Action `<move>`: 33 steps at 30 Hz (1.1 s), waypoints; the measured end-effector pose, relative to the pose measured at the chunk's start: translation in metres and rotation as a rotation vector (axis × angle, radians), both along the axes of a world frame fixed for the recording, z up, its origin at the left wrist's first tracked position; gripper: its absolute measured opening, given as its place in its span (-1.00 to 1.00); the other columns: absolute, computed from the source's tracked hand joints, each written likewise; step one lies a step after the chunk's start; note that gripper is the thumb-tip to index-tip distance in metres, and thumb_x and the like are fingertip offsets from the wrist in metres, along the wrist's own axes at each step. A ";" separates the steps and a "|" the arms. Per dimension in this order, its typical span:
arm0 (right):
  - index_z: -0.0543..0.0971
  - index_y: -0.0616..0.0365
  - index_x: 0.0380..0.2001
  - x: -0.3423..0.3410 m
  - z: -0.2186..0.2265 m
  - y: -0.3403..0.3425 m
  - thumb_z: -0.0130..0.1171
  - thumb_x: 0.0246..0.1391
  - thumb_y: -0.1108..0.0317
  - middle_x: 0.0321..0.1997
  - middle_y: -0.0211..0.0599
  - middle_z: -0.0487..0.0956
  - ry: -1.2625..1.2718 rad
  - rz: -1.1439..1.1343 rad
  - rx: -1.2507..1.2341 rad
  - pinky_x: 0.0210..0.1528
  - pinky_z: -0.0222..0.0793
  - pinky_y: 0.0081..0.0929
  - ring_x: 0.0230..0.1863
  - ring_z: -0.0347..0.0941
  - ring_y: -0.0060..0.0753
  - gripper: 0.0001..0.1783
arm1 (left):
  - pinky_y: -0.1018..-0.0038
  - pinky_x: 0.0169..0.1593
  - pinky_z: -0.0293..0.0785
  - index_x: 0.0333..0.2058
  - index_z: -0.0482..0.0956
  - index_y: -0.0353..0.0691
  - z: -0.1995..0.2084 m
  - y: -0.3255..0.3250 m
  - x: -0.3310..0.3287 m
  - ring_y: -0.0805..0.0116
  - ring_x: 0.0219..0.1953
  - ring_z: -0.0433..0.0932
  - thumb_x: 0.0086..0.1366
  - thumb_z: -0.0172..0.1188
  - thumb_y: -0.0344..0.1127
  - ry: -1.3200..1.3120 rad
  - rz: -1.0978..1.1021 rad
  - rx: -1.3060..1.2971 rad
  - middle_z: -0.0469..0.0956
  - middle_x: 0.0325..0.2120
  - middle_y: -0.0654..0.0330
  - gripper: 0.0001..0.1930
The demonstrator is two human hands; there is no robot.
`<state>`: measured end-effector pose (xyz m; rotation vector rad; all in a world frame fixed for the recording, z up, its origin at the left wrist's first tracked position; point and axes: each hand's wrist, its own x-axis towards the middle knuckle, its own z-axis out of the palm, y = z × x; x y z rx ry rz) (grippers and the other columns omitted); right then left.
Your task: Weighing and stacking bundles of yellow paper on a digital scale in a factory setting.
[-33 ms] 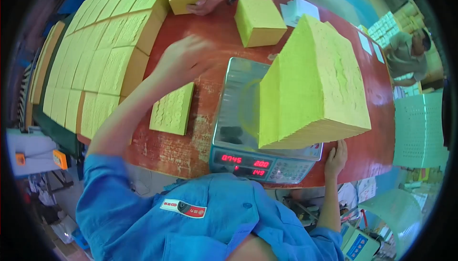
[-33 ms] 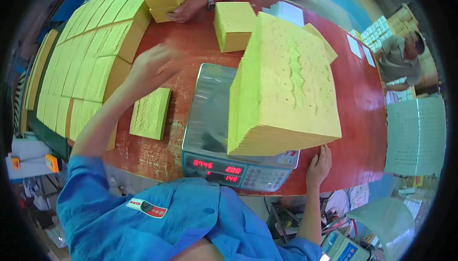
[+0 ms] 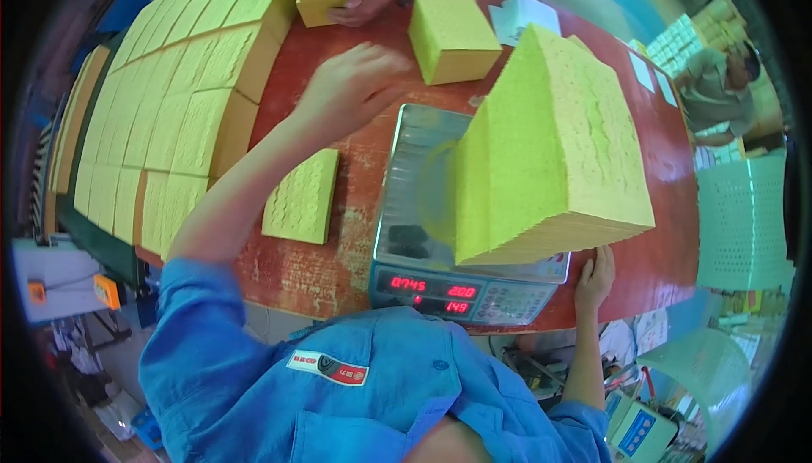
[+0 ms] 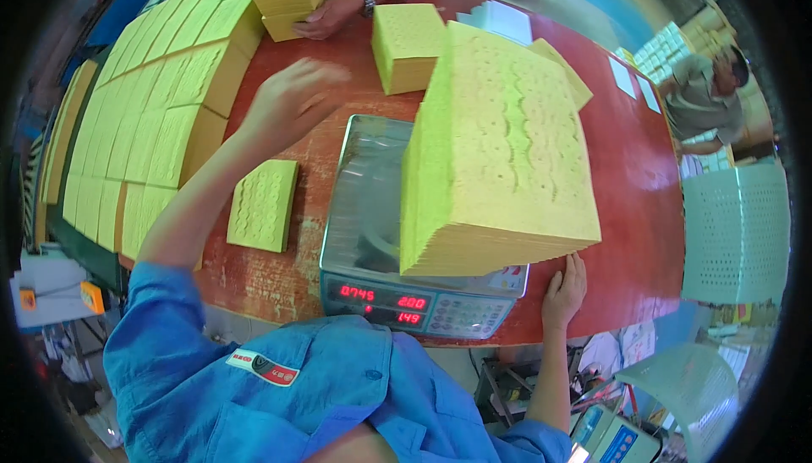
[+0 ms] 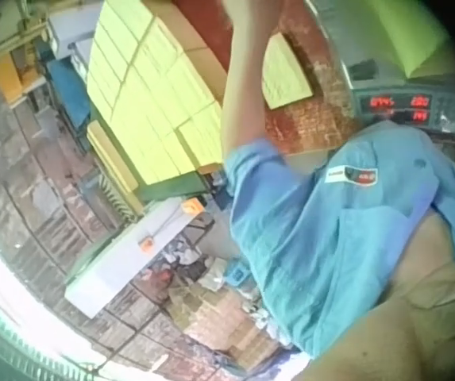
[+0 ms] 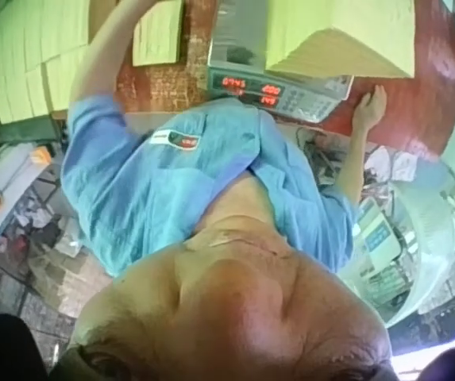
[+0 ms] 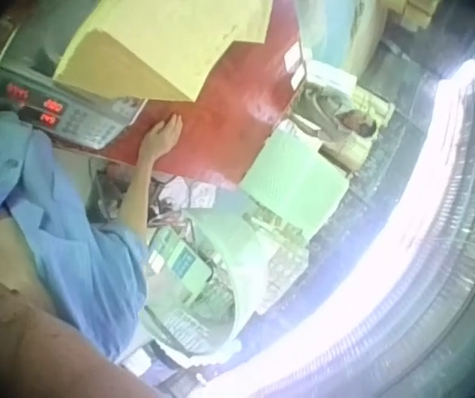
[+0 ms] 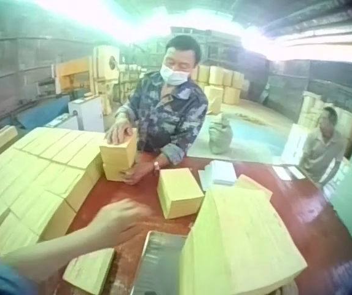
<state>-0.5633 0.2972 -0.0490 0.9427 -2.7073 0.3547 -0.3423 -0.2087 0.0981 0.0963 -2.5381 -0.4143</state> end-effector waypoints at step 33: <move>0.45 0.16 0.10 -0.007 -0.005 0.003 0.00 0.14 0.40 0.24 -0.17 0.41 0.017 -0.028 -0.012 0.32 0.13 -0.21 0.29 0.27 -0.13 -0.58 | 0.22 0.05 0.41 0.00 0.47 -0.21 -0.050 -0.058 -0.160 0.06 0.01 0.43 -0.07 0.40 -0.02 -0.408 -0.004 -0.309 0.44 -0.11 0.05 -0.34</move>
